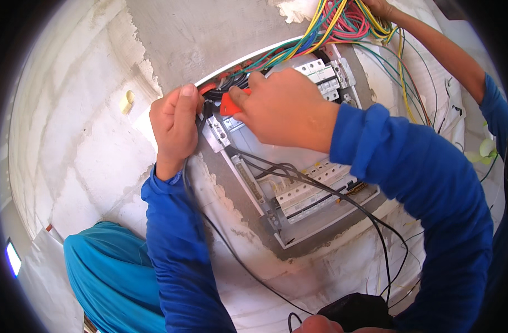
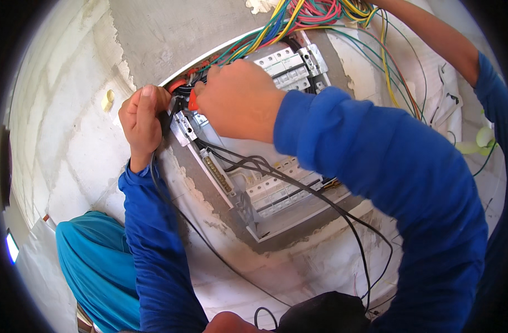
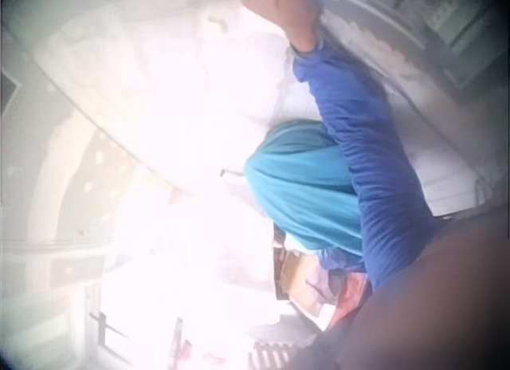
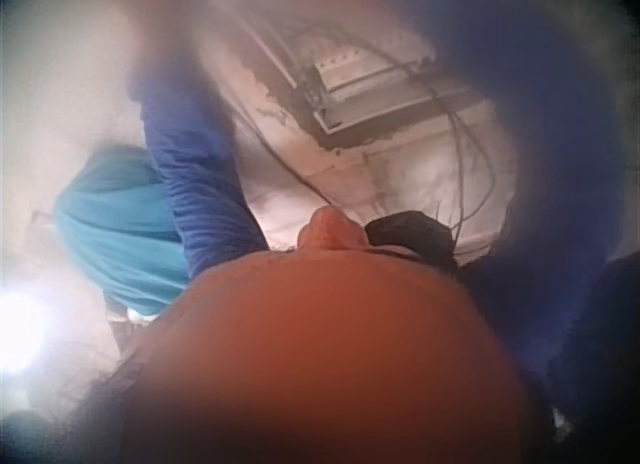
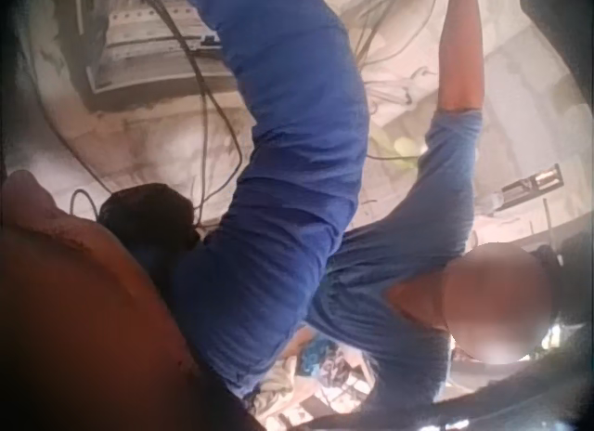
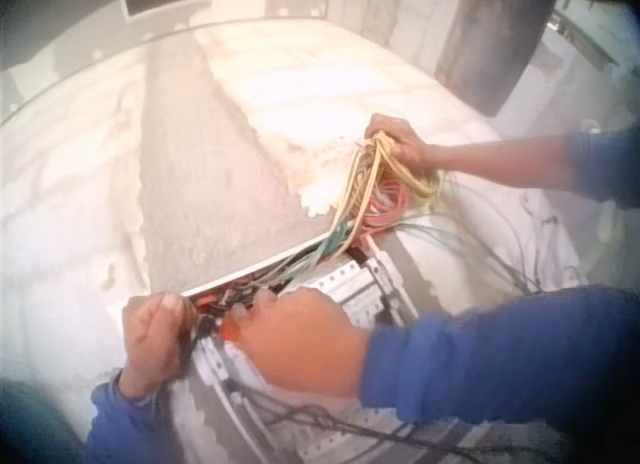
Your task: The person routes and secures multiple colored wires into an open electrical distribution board. They use a red-handled screwdriver to tighten terminal screws and organize the wiring within the panel.
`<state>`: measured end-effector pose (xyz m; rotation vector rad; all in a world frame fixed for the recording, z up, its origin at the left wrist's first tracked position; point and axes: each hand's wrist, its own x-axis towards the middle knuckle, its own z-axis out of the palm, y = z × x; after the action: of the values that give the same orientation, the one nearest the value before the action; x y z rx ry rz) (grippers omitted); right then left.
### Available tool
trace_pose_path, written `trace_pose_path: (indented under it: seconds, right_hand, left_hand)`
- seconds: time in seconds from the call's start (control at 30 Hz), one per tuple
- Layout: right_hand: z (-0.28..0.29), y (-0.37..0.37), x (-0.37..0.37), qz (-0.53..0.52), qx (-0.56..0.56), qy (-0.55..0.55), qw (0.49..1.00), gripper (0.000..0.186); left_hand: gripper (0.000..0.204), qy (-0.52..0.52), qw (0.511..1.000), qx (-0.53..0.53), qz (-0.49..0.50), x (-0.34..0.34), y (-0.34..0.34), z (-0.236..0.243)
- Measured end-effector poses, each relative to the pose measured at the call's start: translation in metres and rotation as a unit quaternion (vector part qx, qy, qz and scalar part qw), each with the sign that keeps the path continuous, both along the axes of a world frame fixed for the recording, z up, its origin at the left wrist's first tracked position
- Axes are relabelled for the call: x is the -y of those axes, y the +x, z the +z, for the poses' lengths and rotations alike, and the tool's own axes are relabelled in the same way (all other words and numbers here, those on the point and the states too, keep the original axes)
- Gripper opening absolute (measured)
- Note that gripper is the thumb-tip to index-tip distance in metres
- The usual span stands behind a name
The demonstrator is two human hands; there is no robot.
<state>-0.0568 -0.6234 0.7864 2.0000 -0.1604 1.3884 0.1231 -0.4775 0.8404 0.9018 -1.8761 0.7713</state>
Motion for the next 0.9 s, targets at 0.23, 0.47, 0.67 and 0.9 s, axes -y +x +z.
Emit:
trace_pose_path:
  seconds: [0.23, 0.47, 0.67, 0.9]
  right_hand:
    - [-0.004, 0.003, 0.004, 0.003, 0.02, -0.007, 1.0, 0.047]
    - [-0.006, 0.003, 0.003, 0.035, 0.043, 0.009, 0.998, 0.043]
    - [-0.006, 0.001, 0.002, 0.03, 0.035, 0.019, 0.999, 0.043]
    - [-0.004, 0.001, 0.002, 0.022, 0.024, 0.006, 0.999, 0.043]
  left_hand:
    - [0.047, -0.003, 0.996, -0.044, -0.076, 0.007, -0.001, 0.0]
    - [0.048, 0.008, 0.988, -0.061, -0.14, 0.008, 0.002, 0.004]
    - [0.048, 0.007, 0.983, -0.074, -0.166, 0.008, 0.0, 0.003]
    - [0.047, -0.006, 0.981, -0.078, -0.179, 0.01, -0.003, 0.001]
